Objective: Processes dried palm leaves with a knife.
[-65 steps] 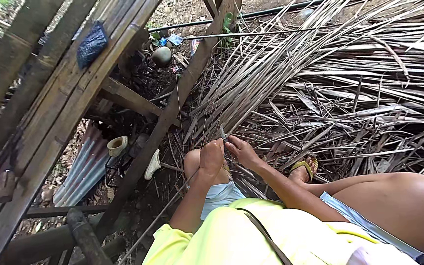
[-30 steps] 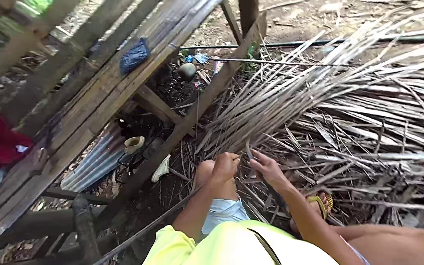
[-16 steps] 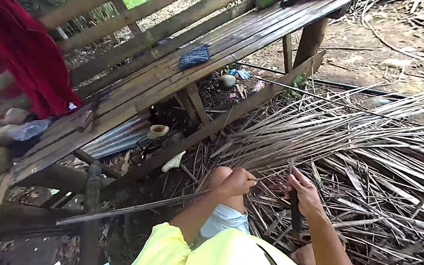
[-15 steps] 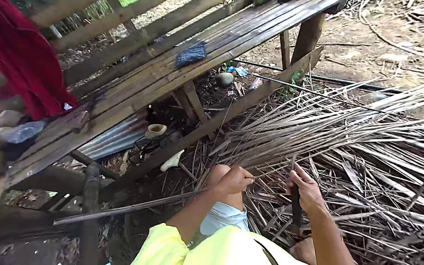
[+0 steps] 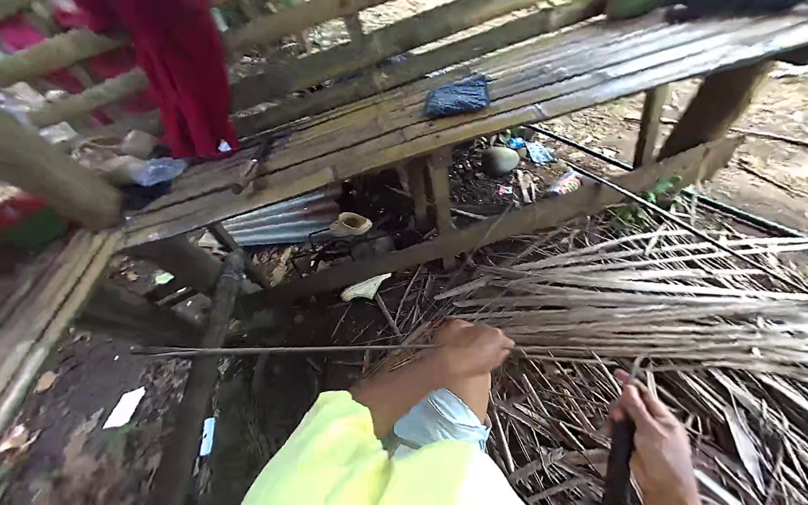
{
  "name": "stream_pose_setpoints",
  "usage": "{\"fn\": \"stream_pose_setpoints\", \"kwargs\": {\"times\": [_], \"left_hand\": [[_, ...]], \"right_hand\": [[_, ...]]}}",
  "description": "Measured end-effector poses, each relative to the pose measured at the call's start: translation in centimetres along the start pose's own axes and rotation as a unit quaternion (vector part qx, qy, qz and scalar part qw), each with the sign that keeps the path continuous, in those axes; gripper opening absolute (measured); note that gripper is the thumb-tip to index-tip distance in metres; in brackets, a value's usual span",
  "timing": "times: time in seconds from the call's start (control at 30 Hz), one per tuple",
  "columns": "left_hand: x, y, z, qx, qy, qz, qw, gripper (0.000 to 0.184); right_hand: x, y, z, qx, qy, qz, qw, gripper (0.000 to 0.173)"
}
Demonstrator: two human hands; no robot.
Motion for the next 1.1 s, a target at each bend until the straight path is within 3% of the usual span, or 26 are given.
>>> {"fn": "stream_pose_setpoints", "kwargs": {"times": [0.1, 0.23, 0.53, 0.67, 0.8, 0.9, 1.1], "left_hand": [[2.8, -0.2, 1.0, -0.005, 0.006, -0.008, 1.0, 0.033], [3.9, -0.9, 2.5, 0.003, 0.003, 0.02, 1.0, 0.035], [4.4, -0.1, 3.4, 0.038, -0.019, 0.066, 0.997, 0.036], [5.2, 0.9, 3.4, 0.067, -0.036, 0.042, 0.996, 0.036], [5.3, 2.0, 2.9, 0.064, -0.042, 0.012, 0.997, 0.038], [4.9, 1.9, 3.8, 0.104, -0.066, 0.061, 0.991, 0.035], [4.9, 2.6, 3.8, 0.128, -0.076, 0.09, 0.985, 0.034]], "right_hand": [[0.4, 1.6, 6.0, -0.116, 0.046, 0.011, 0.992, 0.043], [2.2, 2.0, 8.3, -0.119, 0.056, 0.022, 0.991, 0.055], [2.8, 1.9, 7.3, -0.096, -0.005, 0.012, 0.995, 0.048], [2.7, 1.5, 7.0, -0.077, -0.006, 0.004, 0.997, 0.045], [1.6, 1.8, 6.8, -0.071, 0.011, 0.053, 0.996, 0.045], [2.3, 1.6, 5.5, -0.051, -0.03, 0.095, 0.994, 0.044], [4.3, 0.6, 2.3, -0.006, -0.07, 0.082, 0.994, 0.045]]}}
Point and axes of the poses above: each hand's wrist, its own y-axis away from the middle knuckle, its own z-axis out of the palm, x = y × z, the point moved 7 cm from there along -y, towards the middle knuckle, and after that the axes turned 8 degrees about y, right-handed, at the moved point
